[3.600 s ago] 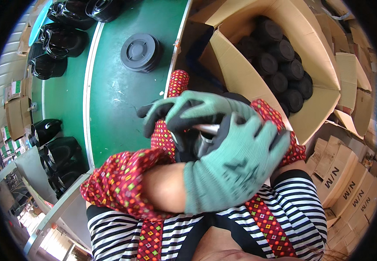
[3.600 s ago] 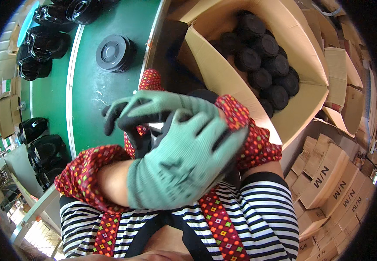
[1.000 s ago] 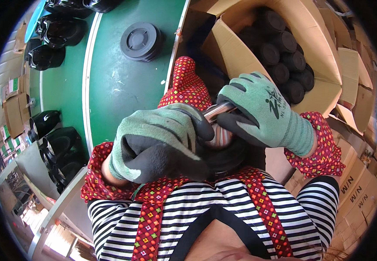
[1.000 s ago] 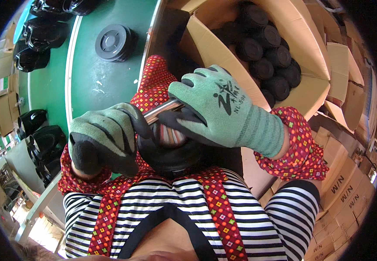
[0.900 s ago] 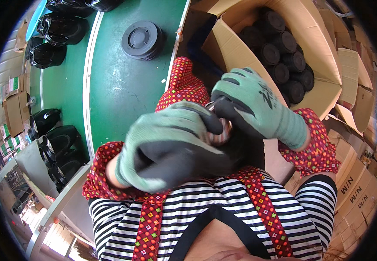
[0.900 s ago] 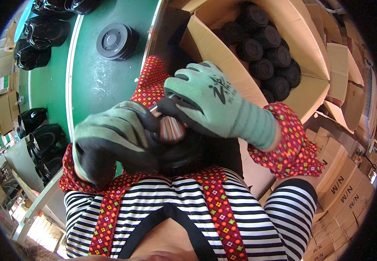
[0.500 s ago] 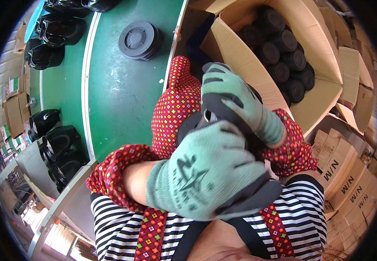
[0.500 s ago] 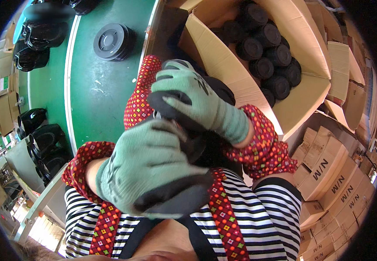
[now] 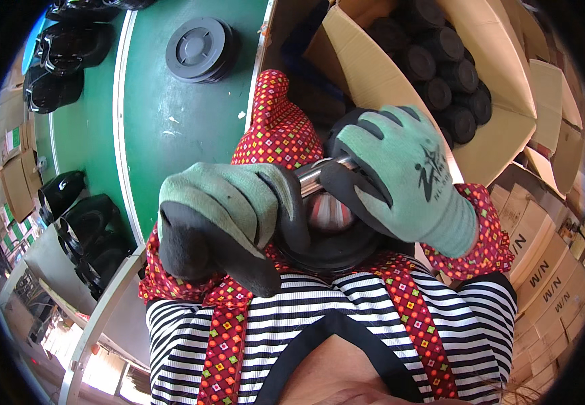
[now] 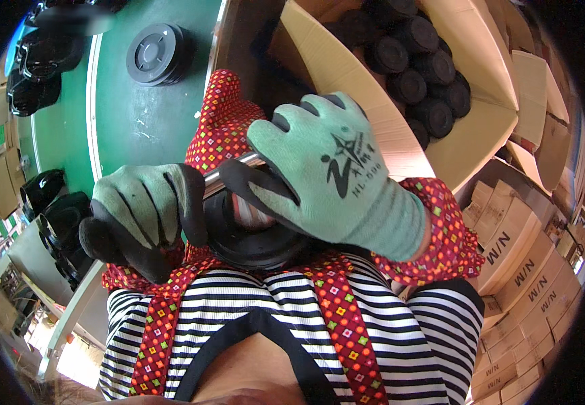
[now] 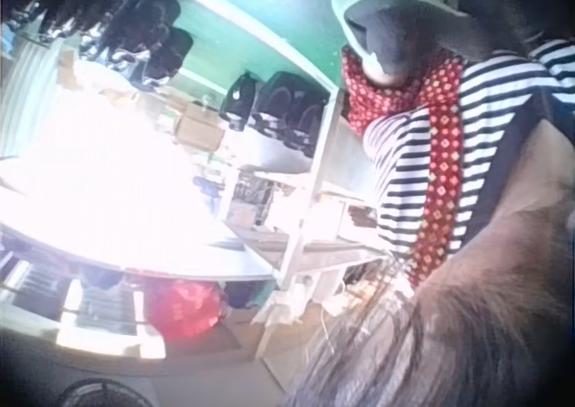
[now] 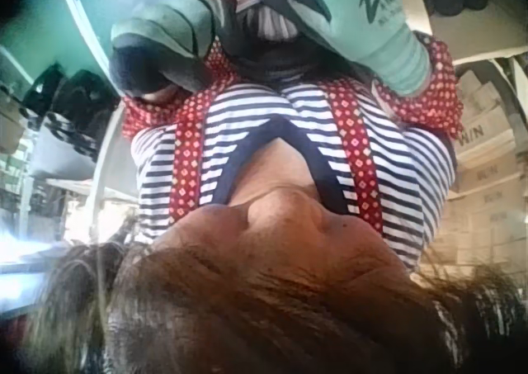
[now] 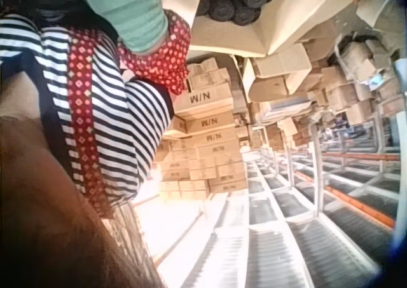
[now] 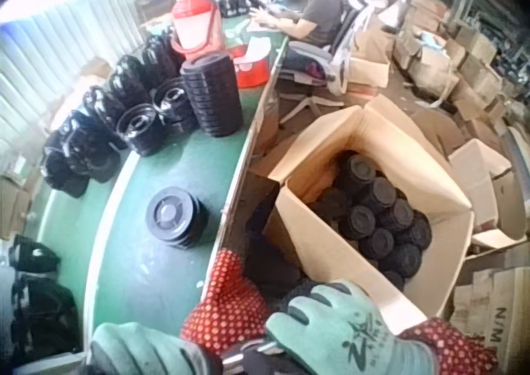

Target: The person repeatedly picks up black kettle bodies and lids from a green workbench, inserts a metal rod into the kettle, and secures the lid. The person handles each kettle one at a time and places the assembled units back on the bench.

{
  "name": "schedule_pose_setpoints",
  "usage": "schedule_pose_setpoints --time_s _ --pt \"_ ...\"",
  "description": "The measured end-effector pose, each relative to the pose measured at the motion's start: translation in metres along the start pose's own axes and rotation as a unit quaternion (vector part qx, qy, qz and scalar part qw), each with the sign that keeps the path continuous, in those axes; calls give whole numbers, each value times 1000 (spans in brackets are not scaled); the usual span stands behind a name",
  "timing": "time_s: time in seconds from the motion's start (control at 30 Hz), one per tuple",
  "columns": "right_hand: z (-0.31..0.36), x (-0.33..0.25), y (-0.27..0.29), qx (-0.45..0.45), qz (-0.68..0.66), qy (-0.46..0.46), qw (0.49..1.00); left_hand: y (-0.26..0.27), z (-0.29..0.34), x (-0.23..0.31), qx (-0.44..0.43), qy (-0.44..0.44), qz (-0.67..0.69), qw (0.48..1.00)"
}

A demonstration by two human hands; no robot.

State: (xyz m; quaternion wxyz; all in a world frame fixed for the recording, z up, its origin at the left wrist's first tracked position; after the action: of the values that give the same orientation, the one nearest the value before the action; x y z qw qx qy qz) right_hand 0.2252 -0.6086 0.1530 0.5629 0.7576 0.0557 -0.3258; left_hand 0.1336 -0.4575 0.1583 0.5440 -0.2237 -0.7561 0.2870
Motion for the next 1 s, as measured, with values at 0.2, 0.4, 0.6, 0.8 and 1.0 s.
schedule_pose_setpoints --time_s 0.2,0.4,0.6,0.8,1.0 --pt "-4 -30 19 -104 92 -45 989 65 11 -31 170 113 -1 979" --pt "-1 -27 20 -117 87 -29 989 58 9 -15 134 173 -142 965" --pt "9 -16 15 -53 69 11 996 -3 -10 10 -96 165 -590 785" --pt "10 -40 22 -90 82 -24 992 -15 -15 16 -160 157 -655 722" --pt "14 -31 17 -68 154 -94 981 9 -37 -39 -189 205 -668 690"
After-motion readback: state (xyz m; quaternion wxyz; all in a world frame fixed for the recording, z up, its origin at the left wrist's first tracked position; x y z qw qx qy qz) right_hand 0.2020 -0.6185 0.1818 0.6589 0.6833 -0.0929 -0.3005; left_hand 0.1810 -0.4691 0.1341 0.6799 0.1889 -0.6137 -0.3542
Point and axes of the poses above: each hand's wrist, its own z-axis away from the middle knuckle, its own y-axis out of the back of the hand, x = y × z, the point moved 8 cm from there along -z, towards the middle knuckle, and after that the axes turned 4 degrees about x, right-handed, at the moved point
